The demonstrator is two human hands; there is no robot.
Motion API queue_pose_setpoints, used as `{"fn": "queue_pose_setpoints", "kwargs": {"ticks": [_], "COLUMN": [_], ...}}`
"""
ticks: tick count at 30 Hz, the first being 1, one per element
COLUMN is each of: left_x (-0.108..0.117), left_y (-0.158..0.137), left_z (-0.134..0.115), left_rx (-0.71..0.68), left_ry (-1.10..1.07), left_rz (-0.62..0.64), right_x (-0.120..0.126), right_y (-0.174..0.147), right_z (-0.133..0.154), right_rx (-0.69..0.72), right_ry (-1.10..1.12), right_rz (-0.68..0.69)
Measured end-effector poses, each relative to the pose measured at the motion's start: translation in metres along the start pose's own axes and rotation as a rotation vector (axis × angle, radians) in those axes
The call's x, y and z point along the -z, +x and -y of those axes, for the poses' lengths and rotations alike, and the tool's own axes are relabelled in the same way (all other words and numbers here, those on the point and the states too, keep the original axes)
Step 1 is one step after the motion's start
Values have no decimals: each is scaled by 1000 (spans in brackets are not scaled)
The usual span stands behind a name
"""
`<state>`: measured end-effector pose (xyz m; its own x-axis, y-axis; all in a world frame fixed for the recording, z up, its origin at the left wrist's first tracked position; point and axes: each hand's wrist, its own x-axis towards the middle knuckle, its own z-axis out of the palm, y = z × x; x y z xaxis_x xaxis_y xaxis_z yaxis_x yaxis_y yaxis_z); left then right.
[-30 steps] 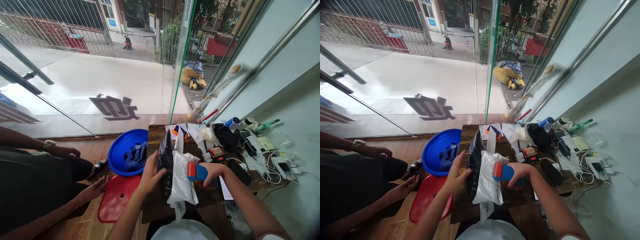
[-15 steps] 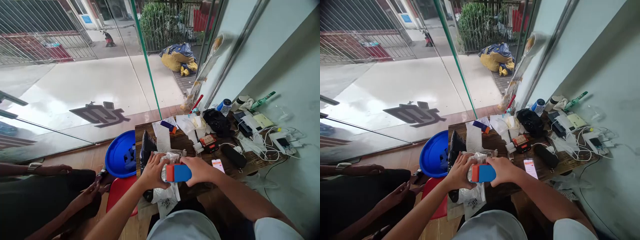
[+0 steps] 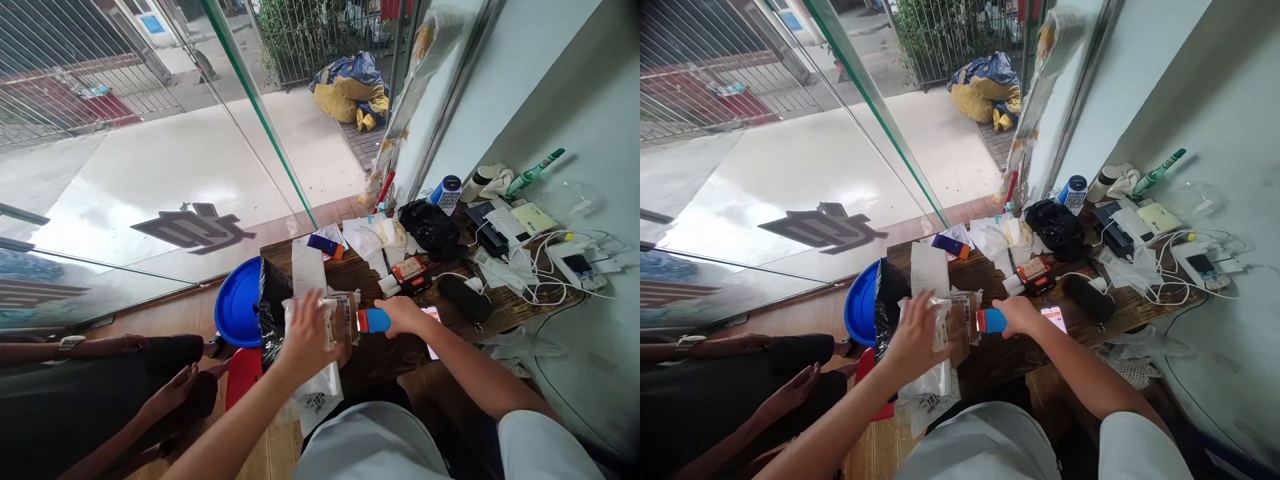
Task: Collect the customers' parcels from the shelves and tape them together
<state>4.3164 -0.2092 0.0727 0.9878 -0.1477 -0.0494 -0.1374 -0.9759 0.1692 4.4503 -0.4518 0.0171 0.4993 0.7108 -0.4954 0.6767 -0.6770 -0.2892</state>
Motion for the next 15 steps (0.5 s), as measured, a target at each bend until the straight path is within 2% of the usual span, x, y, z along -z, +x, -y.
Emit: {"fn": "queue_pose_setpoints", "kwargs": {"ticks": [2,4,6,8,11,15], "left_x": [-21,-49,-73,-87,-86,-65], "left_y": [22,44,63,75,76,62], "left_z": [-38,-65,-80,-83,-78,-59], "left_rx": [-72,-37,26,62,101,90], "left_ry": [98,225,291,280,221,115], "left_rz": [147,297,382,400,378,400], "right_x": [-5,-8,-11,-14,-20,-22], "right_y": [6,8,7,5,0,-11], "right_z": [1,-2,-6,-9,-12,-14], "right_rx": [4,7,6,-1,-21,-22], "right_ry": [5,18,34,48,72,118], "right_rz": [-2,-2,-1,-4,-15,-37]}}
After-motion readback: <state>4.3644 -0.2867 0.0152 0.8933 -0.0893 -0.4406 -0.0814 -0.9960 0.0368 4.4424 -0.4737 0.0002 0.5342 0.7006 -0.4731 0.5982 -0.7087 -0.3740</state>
